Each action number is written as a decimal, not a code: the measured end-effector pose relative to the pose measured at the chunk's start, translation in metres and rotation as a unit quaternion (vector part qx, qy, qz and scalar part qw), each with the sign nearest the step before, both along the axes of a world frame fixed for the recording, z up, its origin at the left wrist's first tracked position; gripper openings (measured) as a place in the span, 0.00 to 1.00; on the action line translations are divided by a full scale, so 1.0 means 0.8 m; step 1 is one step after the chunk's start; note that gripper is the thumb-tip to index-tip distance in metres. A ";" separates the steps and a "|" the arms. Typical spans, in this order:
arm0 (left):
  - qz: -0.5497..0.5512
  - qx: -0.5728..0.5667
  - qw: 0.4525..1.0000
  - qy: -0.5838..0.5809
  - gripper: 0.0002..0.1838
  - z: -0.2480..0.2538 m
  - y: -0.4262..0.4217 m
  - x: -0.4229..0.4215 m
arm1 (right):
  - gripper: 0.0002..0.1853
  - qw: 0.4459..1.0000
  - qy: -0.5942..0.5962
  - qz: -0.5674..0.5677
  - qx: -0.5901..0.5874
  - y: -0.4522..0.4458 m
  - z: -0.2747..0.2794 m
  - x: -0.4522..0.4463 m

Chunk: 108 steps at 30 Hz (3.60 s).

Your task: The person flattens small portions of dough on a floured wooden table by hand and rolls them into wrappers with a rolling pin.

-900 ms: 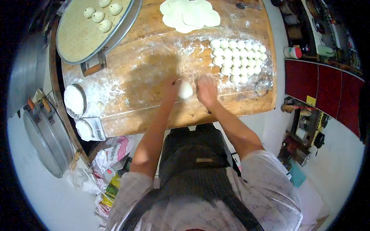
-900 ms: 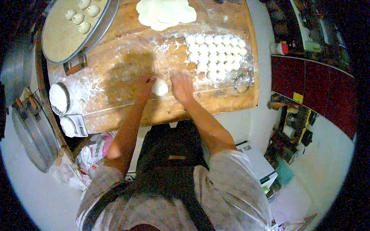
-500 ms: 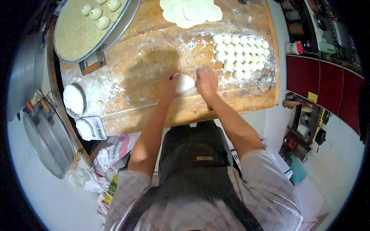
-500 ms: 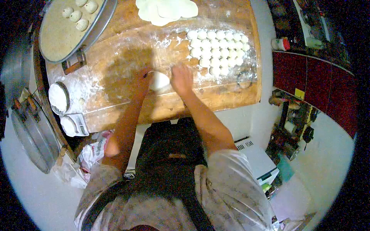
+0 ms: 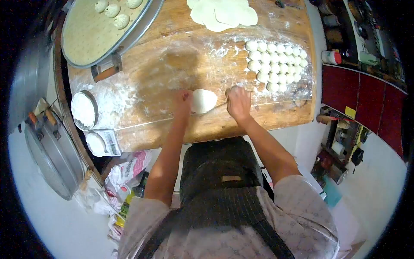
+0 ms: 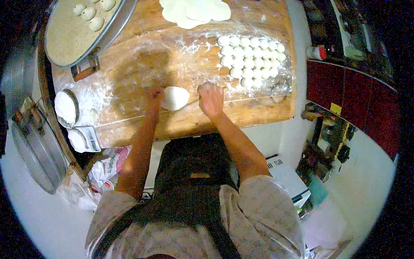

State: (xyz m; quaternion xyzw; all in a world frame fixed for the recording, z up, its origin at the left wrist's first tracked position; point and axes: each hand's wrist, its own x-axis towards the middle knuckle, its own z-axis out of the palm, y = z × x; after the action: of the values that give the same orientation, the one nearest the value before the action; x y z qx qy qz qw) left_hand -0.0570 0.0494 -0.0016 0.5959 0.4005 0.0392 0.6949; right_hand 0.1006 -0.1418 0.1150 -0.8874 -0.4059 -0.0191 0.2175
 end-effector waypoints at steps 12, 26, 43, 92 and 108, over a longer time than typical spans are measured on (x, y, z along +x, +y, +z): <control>-0.311 0.169 0.920 0.169 0.21 0.196 0.046 0.102 | 0.05 0.993 0.076 -0.001 -0.086 -0.026 0.002 -0.019; -0.310 0.591 0.744 0.002 0.24 0.174 -0.154 0.293 | 0.21 0.989 0.143 -0.018 -0.015 -0.044 -0.122 -0.049; -0.362 0.622 0.689 0.090 0.45 0.170 -0.085 0.181 | 0.10 0.985 0.121 0.077 -0.093 -0.084 -0.006 -0.008; -0.162 0.114 0.976 0.095 0.13 0.130 -0.030 0.044 | 0.05 0.999 0.036 -0.015 -0.017 0.008 0.004 0.014; -0.179 0.306 0.929 0.104 0.17 0.119 -0.018 0.060 | 0.03 0.997 0.044 -0.044 -0.048 0.101 0.006 0.049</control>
State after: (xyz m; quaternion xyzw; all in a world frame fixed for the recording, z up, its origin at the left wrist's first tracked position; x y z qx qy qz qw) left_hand -0.0088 0.0352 0.0940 0.8420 0.3263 -0.0276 0.4288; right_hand 0.1400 -0.0611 0.1199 -0.9139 -0.3566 0.0295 0.1916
